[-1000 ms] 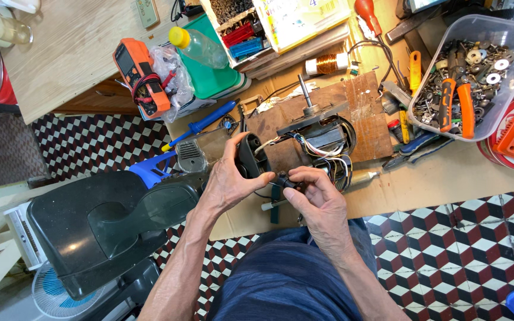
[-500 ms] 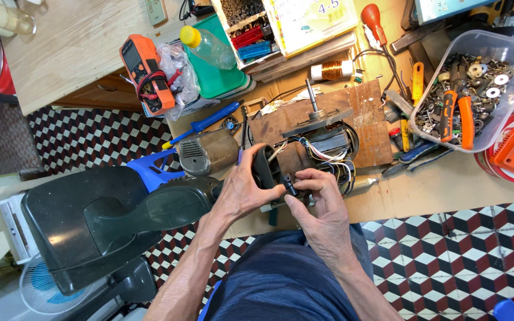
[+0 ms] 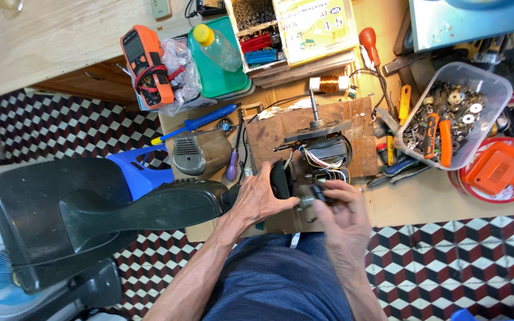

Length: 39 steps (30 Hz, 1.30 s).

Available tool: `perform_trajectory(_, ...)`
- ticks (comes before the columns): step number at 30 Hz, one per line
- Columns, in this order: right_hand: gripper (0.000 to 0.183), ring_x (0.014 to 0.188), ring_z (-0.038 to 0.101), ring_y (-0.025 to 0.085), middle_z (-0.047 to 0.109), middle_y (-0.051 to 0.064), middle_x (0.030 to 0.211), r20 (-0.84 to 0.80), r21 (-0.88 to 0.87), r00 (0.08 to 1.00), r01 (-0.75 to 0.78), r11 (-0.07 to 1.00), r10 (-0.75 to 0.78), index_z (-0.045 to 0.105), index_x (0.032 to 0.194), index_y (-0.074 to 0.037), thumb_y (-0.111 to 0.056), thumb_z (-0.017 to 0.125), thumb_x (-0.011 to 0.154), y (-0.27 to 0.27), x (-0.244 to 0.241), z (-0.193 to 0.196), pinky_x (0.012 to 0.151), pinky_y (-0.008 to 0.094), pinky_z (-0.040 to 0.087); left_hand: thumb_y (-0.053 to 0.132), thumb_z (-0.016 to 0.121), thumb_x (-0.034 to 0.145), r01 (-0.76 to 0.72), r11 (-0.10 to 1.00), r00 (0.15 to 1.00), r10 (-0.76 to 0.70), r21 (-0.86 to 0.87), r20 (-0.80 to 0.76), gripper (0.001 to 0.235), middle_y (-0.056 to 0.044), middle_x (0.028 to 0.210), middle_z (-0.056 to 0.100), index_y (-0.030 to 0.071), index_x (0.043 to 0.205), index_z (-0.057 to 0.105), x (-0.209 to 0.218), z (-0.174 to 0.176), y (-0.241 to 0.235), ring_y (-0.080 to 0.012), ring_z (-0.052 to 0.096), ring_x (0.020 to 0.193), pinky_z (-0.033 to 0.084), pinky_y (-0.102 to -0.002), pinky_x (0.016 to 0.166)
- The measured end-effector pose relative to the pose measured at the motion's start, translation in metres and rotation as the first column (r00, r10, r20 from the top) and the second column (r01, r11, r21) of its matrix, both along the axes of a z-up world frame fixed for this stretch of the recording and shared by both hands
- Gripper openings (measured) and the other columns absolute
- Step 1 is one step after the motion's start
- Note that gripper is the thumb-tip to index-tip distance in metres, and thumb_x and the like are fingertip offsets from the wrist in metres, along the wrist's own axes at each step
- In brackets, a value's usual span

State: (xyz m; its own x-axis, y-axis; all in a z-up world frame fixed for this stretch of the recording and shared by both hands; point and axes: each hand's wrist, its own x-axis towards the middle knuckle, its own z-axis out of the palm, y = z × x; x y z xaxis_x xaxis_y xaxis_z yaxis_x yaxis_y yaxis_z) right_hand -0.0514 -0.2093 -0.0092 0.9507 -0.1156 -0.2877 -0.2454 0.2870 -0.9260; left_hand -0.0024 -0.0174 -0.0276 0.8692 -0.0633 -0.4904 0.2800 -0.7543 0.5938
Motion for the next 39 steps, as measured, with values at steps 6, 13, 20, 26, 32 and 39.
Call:
perform_trajectory(6, 0.020, 0.104, 0.065, 0.021, 0.065, 0.015, 0.118, -0.116, 0.263, 0.970, 0.239, 0.935, -0.215, 0.061, 0.118, 0.005, 0.004, 0.061, 0.098, -0.029, -0.006, -0.021, 0.098, 0.033, 0.053, 0.051, 0.084, 0.063, 0.017, 1.000, 0.998, -0.017, 0.001, 0.052, 0.101, -0.029, 0.116, 0.069, 0.003, 0.143, 0.043, -0.005, -0.005, 0.006, -0.0482, 0.069, 0.095, 0.055, -0.050, 0.089)
perform_trajectory(13, 0.019, 0.094, 0.066, 0.021, 0.069, 0.014, 0.110, -0.205, -0.009, 0.979, -0.003, 1.000, 0.001, 0.064, 0.115, 0.007, -0.001, 0.061, 0.097, -0.053, -0.024, -0.036, 0.086, 0.033, 0.053, 0.050, 0.085, 0.062, 0.006, 1.000, 0.989, -0.002, -0.029, 0.150, 0.098, -0.029, 0.112, 0.070, 0.003, 0.138, 0.046, -0.011, -0.007, 0.009, -0.0468, 0.069, 0.095, 0.054, -0.051, 0.089)
perform_trajectory(20, 0.034, 0.095, 0.070, 0.015, 0.074, 0.013, 0.108, -0.420, -0.130, 0.814, -0.491, 0.861, 0.401, 0.062, 0.124, -0.001, -0.008, 0.061, 0.091, -0.055, -0.021, -0.053, 0.080, 0.029, 0.056, 0.053, 0.081, 0.060, -0.016, 0.999, 0.996, 0.020, -0.048, 0.087, 0.095, -0.022, 0.091, 0.074, 0.001, 0.133, 0.050, -0.014, -0.013, 0.013, -0.0403, 0.072, 0.084, 0.051, -0.047, 0.090)
perform_trajectory(26, 0.045, 0.067, 0.054, 0.013, 0.064, 0.006, 0.090, -0.517, 0.115, 0.705, -0.506, 0.855, 0.486, 0.056, 0.133, -0.007, -0.009, 0.059, 0.088, 0.007, -0.012, -0.103, 0.055, 0.028, 0.042, 0.063, 0.074, 0.060, 0.023, 0.996, 0.994, -0.012, -0.092, 0.112, 0.107, -0.024, 0.087, 0.074, -0.008, 0.135, 0.047, -0.011, -0.009, 0.013, -0.0400, 0.074, 0.083, 0.052, -0.047, 0.090)
perform_trajectory(32, 0.034, 0.053, 0.043, 0.013, 0.054, 0.006, 0.074, -0.345, 0.543, 0.773, -0.299, 0.785, 0.533, 0.048, 0.123, -0.001, -0.012, 0.059, 0.093, 0.018, 0.001, -0.103, 0.048, 0.027, 0.035, 0.079, 0.062, 0.072, -0.090, 0.984, 0.996, 0.089, -0.151, -0.014, 0.103, -0.027, 0.110, 0.068, -0.003, 0.134, 0.058, -0.010, 0.005, 0.016, -0.0411, 0.069, 0.103, 0.053, -0.048, 0.091)
perform_trajectory(39, 0.055, 0.048, 0.041, 0.010, 0.055, 0.005, 0.066, -0.390, 0.436, 0.756, -0.351, 0.829, 0.525, 0.052, 0.140, -0.006, -0.013, 0.058, 0.086, 0.035, 0.006, -0.064, 0.044, 0.024, 0.032, 0.043, 0.077, 0.084, -0.459, 0.888, 0.742, 0.392, -0.014, 0.544, 0.063, -0.015, 0.131, 0.066, 0.007, 0.133, 0.061, -0.030, -0.004, 0.097, -0.0344, 0.062, 0.124, 0.050, -0.045, 0.106)
